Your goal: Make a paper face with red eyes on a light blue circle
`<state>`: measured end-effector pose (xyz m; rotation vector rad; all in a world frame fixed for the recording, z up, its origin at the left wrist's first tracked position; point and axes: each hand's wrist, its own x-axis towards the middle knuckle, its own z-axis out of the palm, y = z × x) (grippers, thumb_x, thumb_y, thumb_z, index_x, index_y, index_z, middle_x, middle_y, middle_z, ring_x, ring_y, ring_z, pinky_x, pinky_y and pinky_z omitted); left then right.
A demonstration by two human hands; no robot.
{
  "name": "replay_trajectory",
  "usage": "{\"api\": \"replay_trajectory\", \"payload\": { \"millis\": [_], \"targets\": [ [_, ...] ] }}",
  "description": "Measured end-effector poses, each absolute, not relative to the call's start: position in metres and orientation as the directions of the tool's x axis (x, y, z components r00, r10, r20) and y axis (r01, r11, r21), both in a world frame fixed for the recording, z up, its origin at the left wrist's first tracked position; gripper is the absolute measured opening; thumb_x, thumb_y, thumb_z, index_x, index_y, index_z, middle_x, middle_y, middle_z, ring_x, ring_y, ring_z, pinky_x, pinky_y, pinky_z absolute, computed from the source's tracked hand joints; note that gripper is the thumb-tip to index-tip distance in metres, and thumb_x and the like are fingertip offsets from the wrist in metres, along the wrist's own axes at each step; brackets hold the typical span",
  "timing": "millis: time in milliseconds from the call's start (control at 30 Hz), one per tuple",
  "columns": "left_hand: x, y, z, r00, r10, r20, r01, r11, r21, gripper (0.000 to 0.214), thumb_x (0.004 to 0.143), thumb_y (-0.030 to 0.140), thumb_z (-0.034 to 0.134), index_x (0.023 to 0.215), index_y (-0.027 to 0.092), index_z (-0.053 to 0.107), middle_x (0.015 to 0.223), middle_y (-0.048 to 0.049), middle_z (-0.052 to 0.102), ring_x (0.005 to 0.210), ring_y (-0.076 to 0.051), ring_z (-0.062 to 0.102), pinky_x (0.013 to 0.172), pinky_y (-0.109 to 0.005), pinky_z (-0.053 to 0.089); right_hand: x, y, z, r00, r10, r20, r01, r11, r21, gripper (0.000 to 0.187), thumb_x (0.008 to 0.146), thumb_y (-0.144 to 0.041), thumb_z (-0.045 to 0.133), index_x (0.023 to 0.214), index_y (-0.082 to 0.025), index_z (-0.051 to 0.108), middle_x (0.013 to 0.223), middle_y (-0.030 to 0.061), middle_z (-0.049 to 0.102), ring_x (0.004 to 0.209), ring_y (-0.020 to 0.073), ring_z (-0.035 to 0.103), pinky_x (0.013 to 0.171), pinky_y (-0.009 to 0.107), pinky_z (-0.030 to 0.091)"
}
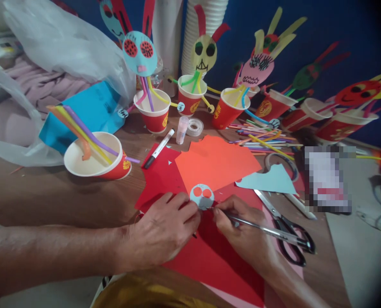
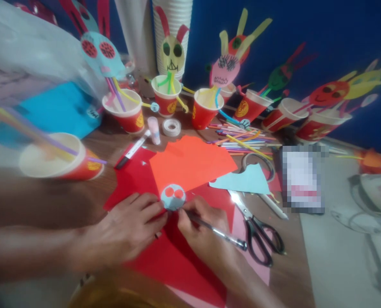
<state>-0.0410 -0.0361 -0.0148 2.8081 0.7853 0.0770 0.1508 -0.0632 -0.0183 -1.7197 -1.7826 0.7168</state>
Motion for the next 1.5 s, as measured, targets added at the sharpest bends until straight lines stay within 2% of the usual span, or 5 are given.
{"api": "replay_trajectory", "payload": {
  "millis": [300, 567, 1500],
  "targets": [
    [-0.0405, -0.0355, -0.0151, 0.857, 0.515, -0.01, 0.504, -0.834, 0.225, 0.019, 0.085, 0.019, 0.043, 0.101, 0.015, 0.054, 0.095, -0.0063, 0.052, 0.09, -0.024, 0.046, 0.069, -0.04, 0.04, 0.149, -0.0615, -0.0167, -0.022, 0.999, 0.028, 0.704, 0.035, -0.709, 0.012, 0.078, -0.025, 0.053, 0.068, -0.019, 0.053, 0.05, -0.0045, 0.058, 0.04, 0.0068, 0.052, 0.041, 0.014, 0.038],
    [-0.0407, -0.0356, -0.0139, 0.857, 0.515, 0.015, 0.501, -0.839, 0.212, 0.016, 0.084, 0.017, 0.046, 0.097, 0.016, 0.054, 0.09, -0.0062, 0.053, 0.088, -0.023, 0.046, 0.068, -0.038, 0.041, 0.1497, -0.0612, -0.0139, -0.09, 0.992, 0.088, 0.759, 0.126, -0.639, 0.013, 0.078, -0.026, 0.053, 0.068, -0.019, 0.054, 0.05, -0.0041, 0.059, 0.041, 0.0078, 0.052, 0.042, 0.017, 0.037],
    [-0.0401, -0.0358, -0.0141, 0.858, 0.514, 0.007, 0.501, -0.838, 0.215, 0.016, 0.084, 0.019, 0.046, 0.097, 0.016, 0.055, 0.092, -0.0067, 0.053, 0.089, -0.024, 0.047, 0.069, -0.039, 0.041, 0.148, -0.0604, -0.0133, -0.065, 0.995, 0.082, 0.761, 0.102, -0.641, 0.014, 0.079, -0.027, 0.052, 0.067, -0.02, 0.053, 0.05, -0.0042, 0.059, 0.04, 0.0084, 0.052, 0.041, 0.017, 0.038]
  ]
}}
